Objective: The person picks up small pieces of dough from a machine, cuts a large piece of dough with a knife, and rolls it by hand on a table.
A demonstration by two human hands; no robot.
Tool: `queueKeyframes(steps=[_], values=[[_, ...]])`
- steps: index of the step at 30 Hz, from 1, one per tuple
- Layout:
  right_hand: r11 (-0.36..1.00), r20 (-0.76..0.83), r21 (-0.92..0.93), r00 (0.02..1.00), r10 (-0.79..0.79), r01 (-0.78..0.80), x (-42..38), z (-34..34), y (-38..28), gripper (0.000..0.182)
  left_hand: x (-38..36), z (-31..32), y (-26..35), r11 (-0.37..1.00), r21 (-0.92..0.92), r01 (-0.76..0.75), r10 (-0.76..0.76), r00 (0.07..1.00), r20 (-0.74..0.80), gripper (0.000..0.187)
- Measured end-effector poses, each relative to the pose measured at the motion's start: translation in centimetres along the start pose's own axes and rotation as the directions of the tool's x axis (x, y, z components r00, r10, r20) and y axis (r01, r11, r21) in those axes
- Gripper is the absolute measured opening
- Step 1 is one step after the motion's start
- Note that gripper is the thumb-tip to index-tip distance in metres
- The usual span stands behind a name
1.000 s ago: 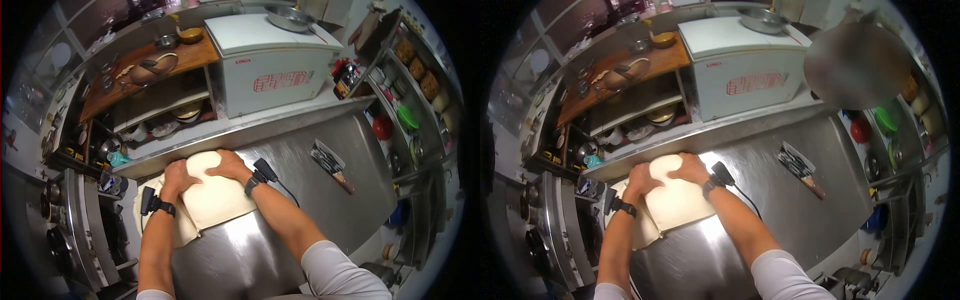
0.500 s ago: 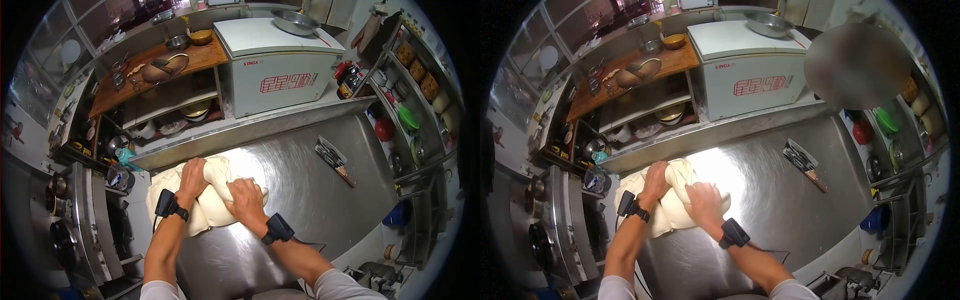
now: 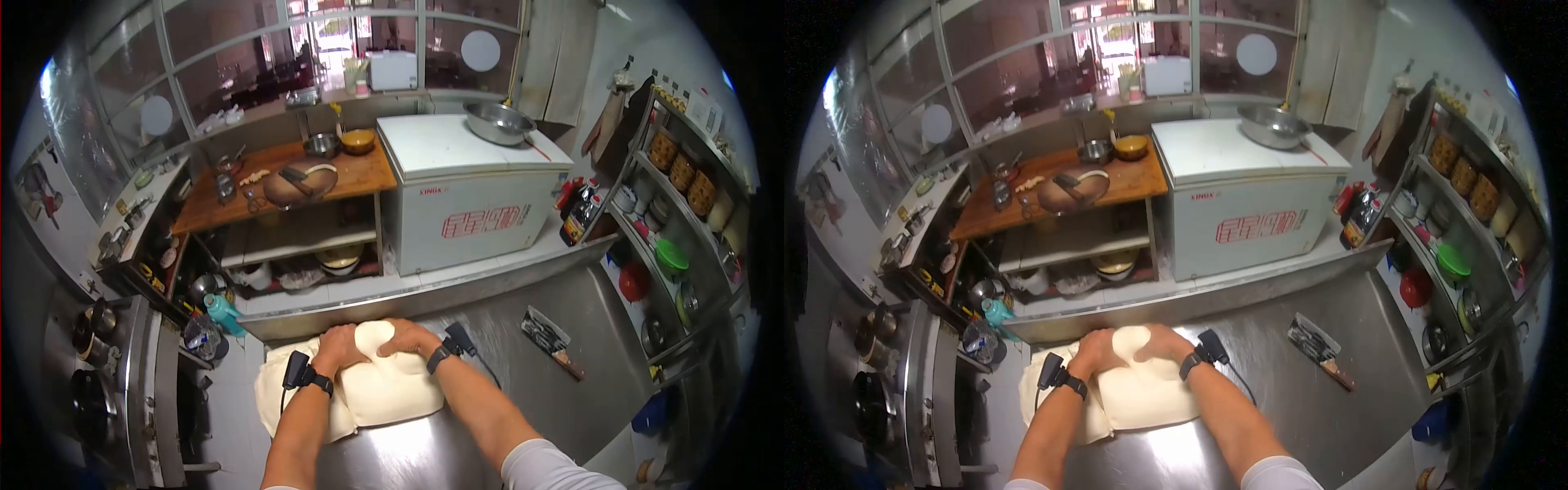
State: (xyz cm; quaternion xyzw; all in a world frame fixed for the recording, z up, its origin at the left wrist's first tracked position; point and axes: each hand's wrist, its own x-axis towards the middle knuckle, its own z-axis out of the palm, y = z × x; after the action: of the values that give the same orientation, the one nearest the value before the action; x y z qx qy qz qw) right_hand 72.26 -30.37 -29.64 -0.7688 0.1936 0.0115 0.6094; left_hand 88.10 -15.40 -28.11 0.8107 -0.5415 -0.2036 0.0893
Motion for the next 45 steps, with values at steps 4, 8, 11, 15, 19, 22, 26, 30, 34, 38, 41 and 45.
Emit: queueKeyframes(steps=[4, 8, 11, 15, 19, 22, 26, 30, 34, 38, 41, 45], values=[[0.961, -0.243, -0.256, 0.969, 0.045, -0.108, -3.1, 1.3, -1.5, 0.061, -1.6, -0.2, 2.1, 1.0, 0.028, 0.0, 0.002, 0.997, -0.077, 0.059], [0.905, -0.48, -0.406, 0.873, -0.09, -0.13, -15.1, 6.2, -5.2, 0.057, -8.6, 0.3, 7.0, 0.973, 0.185, -0.14, 0.209, 0.876, -0.434, 0.023], [0.889, -0.609, -0.441, 0.687, -0.396, 0.122, -22.2, 10.6, -2.0, 0.044, -15.2, 1.3, 11.4, 0.936, 0.266, -0.231, 0.343, 0.77, -0.539, 0.021], [0.881, -0.55, -0.46, 0.743, -0.38, 0.111, -29.4, 13.1, 0.0, 0.051, -23.5, 3.4, 17.0, 0.942, 0.267, -0.201, 0.313, 0.812, -0.492, 0.031], [0.816, -0.385, -0.559, 0.825, -0.413, 0.147, -34.4, 13.2, 3.9, 0.045, -30.7, 7.8, 19.6, 0.913, 0.329, -0.242, 0.367, 0.841, -0.398, 0.039], [0.744, -0.206, -0.644, 0.898, -0.389, 0.175, -37.1, 12.9, 4.4, 0.027, -36.5, 12.8, 20.6, 0.91, 0.338, -0.241, 0.372, 0.835, -0.406, 0.041], [0.716, 0.002, -0.589, 0.886, -0.464, 0.376, -39.1, 12.3, 3.7, 0.01, -42.6, 15.0, 20.0, 0.988, -0.075, -0.136, 0.13, 0.988, -0.086, 0.043], [0.744, -0.024, -0.516, 0.861, -0.508, 0.424, -39.9, 11.9, 3.7, 0.016, -44.7, 13.5, 20.6, 0.951, -0.241, -0.194, 0.114, 0.943, -0.312, 0.045], [0.885, -0.357, -0.399, 0.848, -0.391, 0.241, -40.1, 11.7, 6.0, 0.023, -46.9, 11.3, 19.2, 0.926, -0.353, -0.138, -0.042, 0.888, -0.458, 0.027], [0.996, -0.597, -0.038, 0.801, 0.047, -0.087, -37.3, 10.6, 8.9, 0.038, -41.6, 9.6, 13.8, 0.91, -0.381, 0.166, -0.362, 0.768, -0.529, 0.039], [0.9, -0.402, 0.394, 0.846, 0.349, -0.185, -36.6, 11.1, 7.3, 0.051, -38.1, 15.3, 9.8, 0.624, -0.676, 0.392, -0.64, 0.753, -0.154, 0.048], [0.874, -0.258, 0.463, 0.92, 0.294, -0.149, -35.9, 11.5, 3.7, 0.056, -35.5, 16.7, 13.1, -0.115, -0.952, 0.283, -0.545, 0.783, 0.299, 0.053]])
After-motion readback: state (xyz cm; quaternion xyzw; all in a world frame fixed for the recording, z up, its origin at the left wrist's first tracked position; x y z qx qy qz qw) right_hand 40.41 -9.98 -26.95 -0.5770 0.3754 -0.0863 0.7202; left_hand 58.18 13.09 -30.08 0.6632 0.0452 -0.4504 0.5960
